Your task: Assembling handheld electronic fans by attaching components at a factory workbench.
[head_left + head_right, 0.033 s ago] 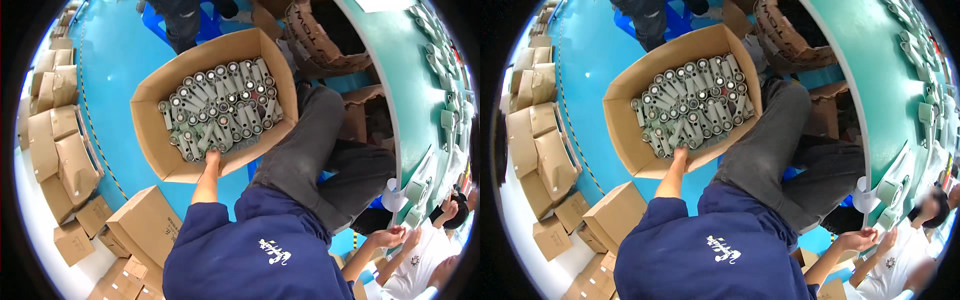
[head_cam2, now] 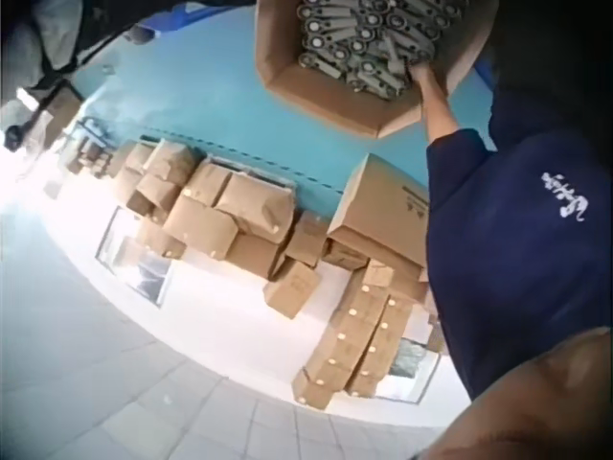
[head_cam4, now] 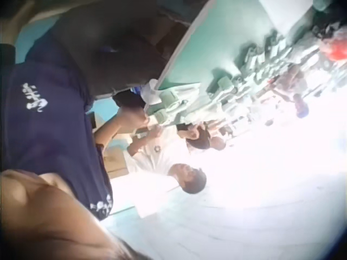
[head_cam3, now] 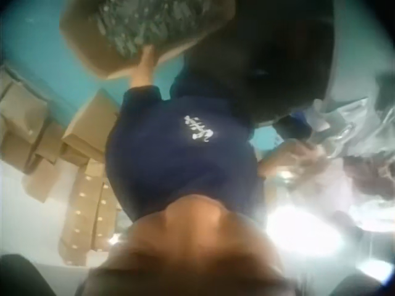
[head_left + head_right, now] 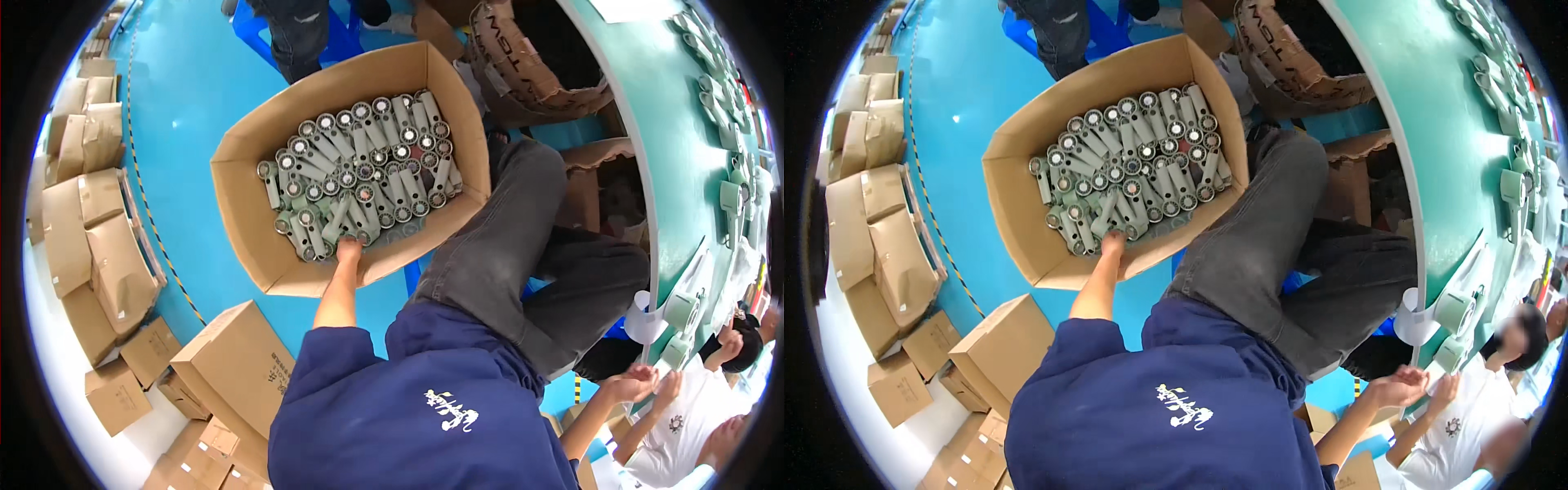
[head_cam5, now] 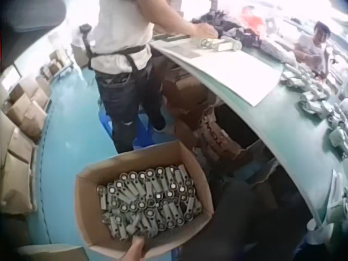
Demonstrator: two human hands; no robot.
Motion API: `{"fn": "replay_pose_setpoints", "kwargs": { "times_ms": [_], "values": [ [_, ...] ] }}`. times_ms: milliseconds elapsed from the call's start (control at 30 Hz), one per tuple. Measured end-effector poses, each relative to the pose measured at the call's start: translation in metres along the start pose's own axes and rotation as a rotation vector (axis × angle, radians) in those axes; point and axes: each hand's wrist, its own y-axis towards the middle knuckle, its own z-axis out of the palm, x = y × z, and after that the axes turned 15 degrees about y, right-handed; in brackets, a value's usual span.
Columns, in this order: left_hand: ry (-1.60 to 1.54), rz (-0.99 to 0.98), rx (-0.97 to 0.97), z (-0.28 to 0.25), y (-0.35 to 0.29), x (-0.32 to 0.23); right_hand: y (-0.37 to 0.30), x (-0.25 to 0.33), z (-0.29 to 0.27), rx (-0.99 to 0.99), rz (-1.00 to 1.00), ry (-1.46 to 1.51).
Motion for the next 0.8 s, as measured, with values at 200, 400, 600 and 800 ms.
{"fn": "replay_pose_setpoints", "kwargs": {
  "times_ms": [200,400,600,800],
  "values": [
    [0.241,0.145,-0.241,-0.033,-0.003,-0.046,0.018,-0.028,-0.068,-0.062,0.716,0.210],
    [0.180,0.497,-0.079,-0.017,0.107,-0.015,0.010,-0.050,-0.122,-0.015,0.615,-0.249],
    [0.121,0.604,0.047,-0.001,0.104,-0.018,-0.050,-0.054,-0.112,0.057,0.759,-0.457],
    [-0.104,0.592,-0.111,-0.015,0.069,-0.034,-0.070,-0.043,-0.141,-0.080,0.733,-0.511]
  ]
}}
